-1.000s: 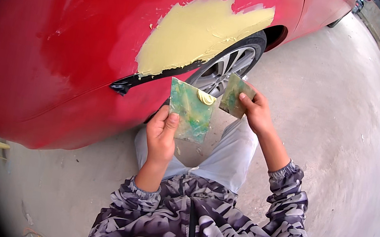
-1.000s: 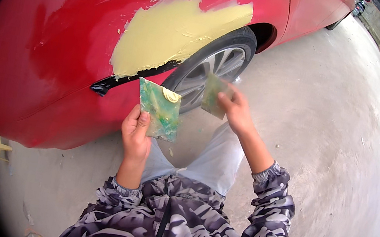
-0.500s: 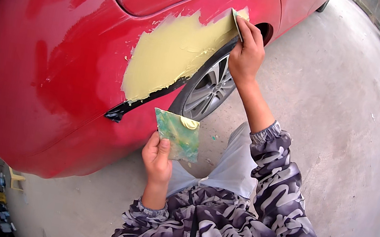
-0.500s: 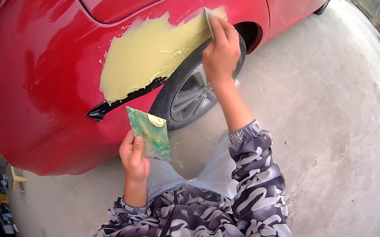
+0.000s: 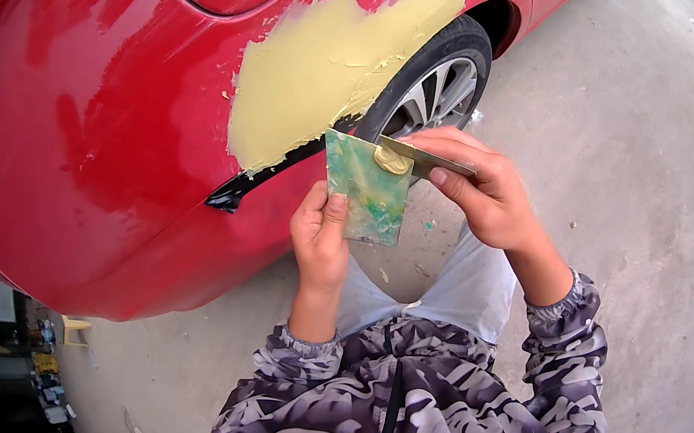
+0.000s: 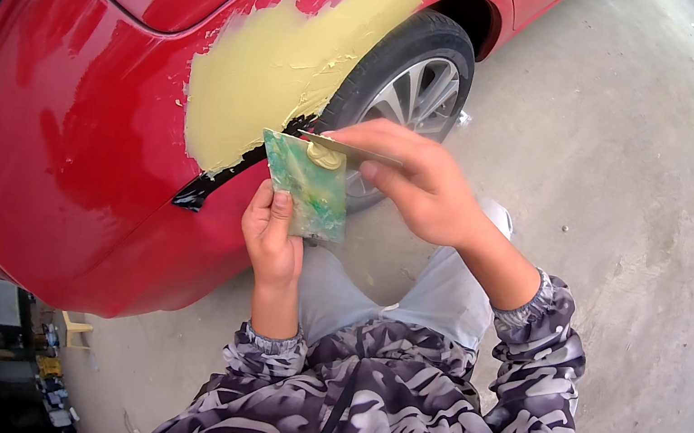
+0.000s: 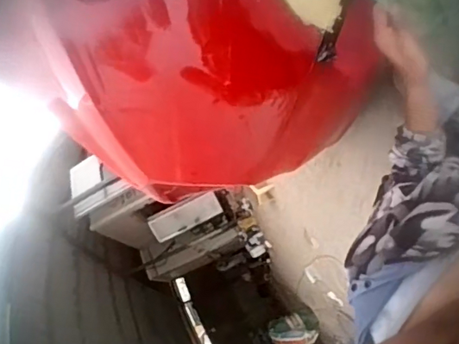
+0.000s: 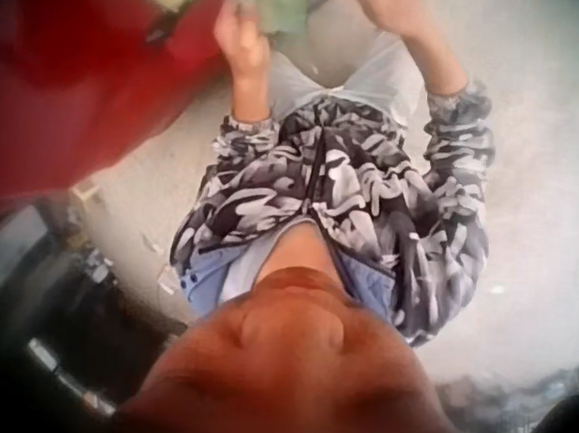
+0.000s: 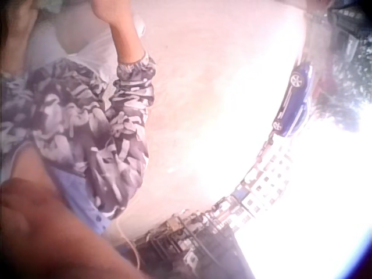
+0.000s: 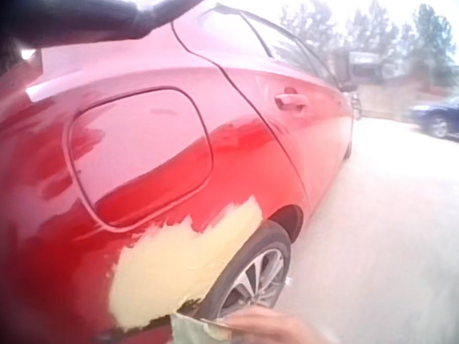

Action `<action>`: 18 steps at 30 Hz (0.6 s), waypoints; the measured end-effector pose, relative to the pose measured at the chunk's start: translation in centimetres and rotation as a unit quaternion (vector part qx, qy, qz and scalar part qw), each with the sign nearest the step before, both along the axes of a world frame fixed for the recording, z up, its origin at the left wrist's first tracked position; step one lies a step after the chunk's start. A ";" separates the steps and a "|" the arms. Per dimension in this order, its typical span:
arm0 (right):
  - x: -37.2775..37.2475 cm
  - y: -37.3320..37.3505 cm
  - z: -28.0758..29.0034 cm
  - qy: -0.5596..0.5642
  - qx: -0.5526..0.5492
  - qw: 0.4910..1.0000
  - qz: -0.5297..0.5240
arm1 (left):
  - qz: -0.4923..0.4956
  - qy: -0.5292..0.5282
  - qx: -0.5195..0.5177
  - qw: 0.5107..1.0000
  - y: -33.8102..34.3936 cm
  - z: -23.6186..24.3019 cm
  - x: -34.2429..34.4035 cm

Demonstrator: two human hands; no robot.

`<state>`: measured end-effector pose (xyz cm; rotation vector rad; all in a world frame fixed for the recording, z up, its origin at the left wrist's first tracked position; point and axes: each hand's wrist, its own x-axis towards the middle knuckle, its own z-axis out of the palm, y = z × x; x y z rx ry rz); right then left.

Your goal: The person scoops yellow body filler from a can onto a putty knife, mixes it briefly, and then applies it to a damaged area on the rear quarter panel of a red car. The person smooths the filler over the damaged surface using the putty knife.

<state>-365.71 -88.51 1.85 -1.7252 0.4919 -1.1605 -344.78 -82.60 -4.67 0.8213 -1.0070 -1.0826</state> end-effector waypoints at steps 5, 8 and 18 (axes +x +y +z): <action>-1.0 -5.8 -4.4 0.139 -0.067 0.978 -0.139 | 0.034 0.029 0.020 0.999 0.6 0.5 -0.7; -0.9 -11.0 -2.4 0.022 -0.127 0.895 -0.426 | -0.005 0.038 -0.001 0.999 1.3 -0.1 0.4; 5.3 -11.3 0.2 0.016 -0.254 0.784 -0.566 | 0.067 -0.001 -0.006 0.998 3.4 1.0 0.9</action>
